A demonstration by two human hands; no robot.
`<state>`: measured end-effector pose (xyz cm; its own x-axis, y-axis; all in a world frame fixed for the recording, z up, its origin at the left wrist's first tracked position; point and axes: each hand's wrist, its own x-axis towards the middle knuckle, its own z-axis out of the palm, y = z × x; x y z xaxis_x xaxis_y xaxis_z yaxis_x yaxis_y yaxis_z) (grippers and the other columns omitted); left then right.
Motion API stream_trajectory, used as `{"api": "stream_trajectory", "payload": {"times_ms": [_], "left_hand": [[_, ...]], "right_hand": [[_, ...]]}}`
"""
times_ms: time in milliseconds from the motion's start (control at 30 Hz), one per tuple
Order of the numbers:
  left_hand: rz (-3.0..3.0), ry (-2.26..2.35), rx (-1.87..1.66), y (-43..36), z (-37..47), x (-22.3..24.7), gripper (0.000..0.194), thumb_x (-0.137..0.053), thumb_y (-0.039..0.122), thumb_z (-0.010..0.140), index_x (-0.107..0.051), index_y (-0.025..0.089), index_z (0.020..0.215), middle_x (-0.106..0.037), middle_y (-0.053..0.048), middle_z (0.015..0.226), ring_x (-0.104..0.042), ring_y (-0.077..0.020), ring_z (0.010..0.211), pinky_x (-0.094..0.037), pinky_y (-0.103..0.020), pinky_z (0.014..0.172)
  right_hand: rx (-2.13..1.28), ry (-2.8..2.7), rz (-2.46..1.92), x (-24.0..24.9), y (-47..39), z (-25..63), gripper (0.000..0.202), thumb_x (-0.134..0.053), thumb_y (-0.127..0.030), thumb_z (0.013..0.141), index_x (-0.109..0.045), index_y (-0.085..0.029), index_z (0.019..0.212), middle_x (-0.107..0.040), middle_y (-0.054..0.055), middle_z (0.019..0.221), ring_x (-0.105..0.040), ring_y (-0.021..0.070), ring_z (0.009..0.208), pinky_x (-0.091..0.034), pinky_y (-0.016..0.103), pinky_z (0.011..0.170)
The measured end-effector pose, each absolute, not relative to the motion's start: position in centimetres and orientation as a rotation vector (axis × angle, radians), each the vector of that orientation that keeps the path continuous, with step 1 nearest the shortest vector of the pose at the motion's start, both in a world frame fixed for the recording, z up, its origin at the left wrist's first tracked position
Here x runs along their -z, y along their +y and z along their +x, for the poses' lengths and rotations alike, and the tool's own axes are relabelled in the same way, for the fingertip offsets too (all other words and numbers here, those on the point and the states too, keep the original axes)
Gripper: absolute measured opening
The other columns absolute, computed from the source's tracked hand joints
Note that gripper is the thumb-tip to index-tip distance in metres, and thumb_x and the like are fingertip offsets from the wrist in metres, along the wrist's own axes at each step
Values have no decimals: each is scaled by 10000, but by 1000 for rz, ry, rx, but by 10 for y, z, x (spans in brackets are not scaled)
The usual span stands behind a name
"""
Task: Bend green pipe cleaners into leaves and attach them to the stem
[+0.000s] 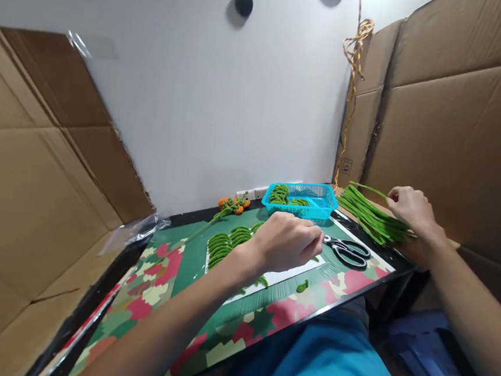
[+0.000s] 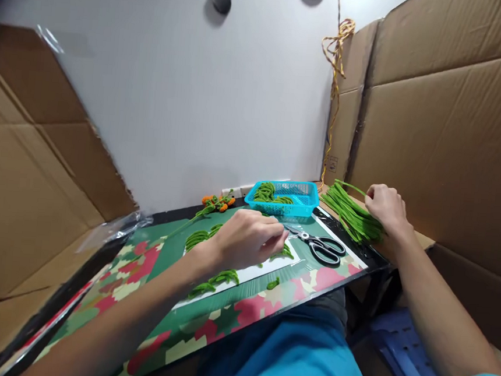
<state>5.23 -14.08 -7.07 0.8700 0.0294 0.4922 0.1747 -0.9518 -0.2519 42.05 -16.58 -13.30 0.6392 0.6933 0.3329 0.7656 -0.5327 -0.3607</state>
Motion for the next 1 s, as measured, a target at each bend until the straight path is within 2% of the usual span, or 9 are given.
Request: {"api": "stream_trajectory", "payload": {"times_ms": [133, 300, 400, 467, 533, 600, 733, 800, 1000], "left_hand": [[-2787, -256, 679, -141, 57, 63, 428, -491, 272, 1058, -606, 166, 660, -640, 5, 638, -546, -111, 518, -281, -292, 525], [-2857, -356, 532, -139, 43, 69, 350, -488, 236, 1063, -634, 164, 754, -665, -7, 727, -605, -122, 595, -405, -262, 573], [-2875, -352, 633, -138, 27, 82, 192, -494, 208, 1066, -663, 173, 1152, -713, -67, 1078, -696, -156, 813, -535, -267, 682], [-2811, -428, 848, -136, 16, 94, 409, -535, 221, 1060, -495, 205, 1467, -593, -141, 1389, -705, -176, 941, -596, -311, 765], [-2705, -486, 994, -136, 6, 106, 568, -612, 261, 1039, -393, 224, 1562, -433, -192, 1536, -664, -250, 1160, -619, -367, 850], [-2665, -505, 1021, -138, -1, 115, 602, -614, 263, 1047, -358, 225, 1590, -357, -207, 1588, -600, -283, 1277, -597, -423, 970], [-2853, -422, 901, -149, -6, 128, 319, -412, 263, 1130, -522, 217, 1426, -600, -126, 1336, -593, -245, 1213, -536, -397, 1003], [-2925, -336, 840, -156, -4, 132, 297, -350, 302, 1147, -572, 201, 1317, -674, -95, 1179, -614, -232, 1101, -517, -370, 935], [-2864, -264, 836, -165, 3, 145, 176, -433, 177, 1109, -590, 194, 1033, -647, -14, 820, -560, -187, 739, -433, -327, 713]], "right_hand": [[342, -1069, -2263, 127, -168, 409, 221, -559, -330, 985, -725, -210, 1068, -756, 160, 1041, -666, 281, 869, -366, 342, 677], [300, -1052, -2063, 122, -175, 398, 139, -579, -272, 965, -693, -200, 999, -755, 141, 905, -673, 270, 811, -424, 343, 709], [89, -1180, -1684, 123, -192, 386, 204, -579, -396, 989, -658, -209, 971, -760, 100, 875, -662, 213, 728, -470, 314, 691], [-201, -1375, -1489, 127, -212, 375, 389, -630, -594, 951, -663, -208, 922, -742, 71, 824, -605, 182, 643, -458, 294, 613], [-440, -1499, -1403, 133, -236, 363, 478, -659, -674, 926, -694, -197, 905, -716, 49, 779, -573, 167, 633, -450, 271, 579], [-712, -1543, -1323, 142, -260, 353, 447, -692, -633, 935, -705, -187, 909, -722, 57, 805, -607, 175, 666, -481, 262, 589], [-1072, -1462, -1121, 170, -288, 338, 367, -702, -549, 967, -669, -189, 910, -709, 50, 797, -609, 163, 630, -516, 256, 550], [-1140, -1373, -1036, 184, -291, 334, 339, -695, -524, 982, -645, -195, 921, -702, 40, 784, -604, 156, 619, -527, 251, 536], [-1078, -1249, -907, 199, -280, 328, 287, -743, -463, 965, -669, -187, 935, -706, 36, 792, -647, 168, 643, -591, 274, 548]]}}
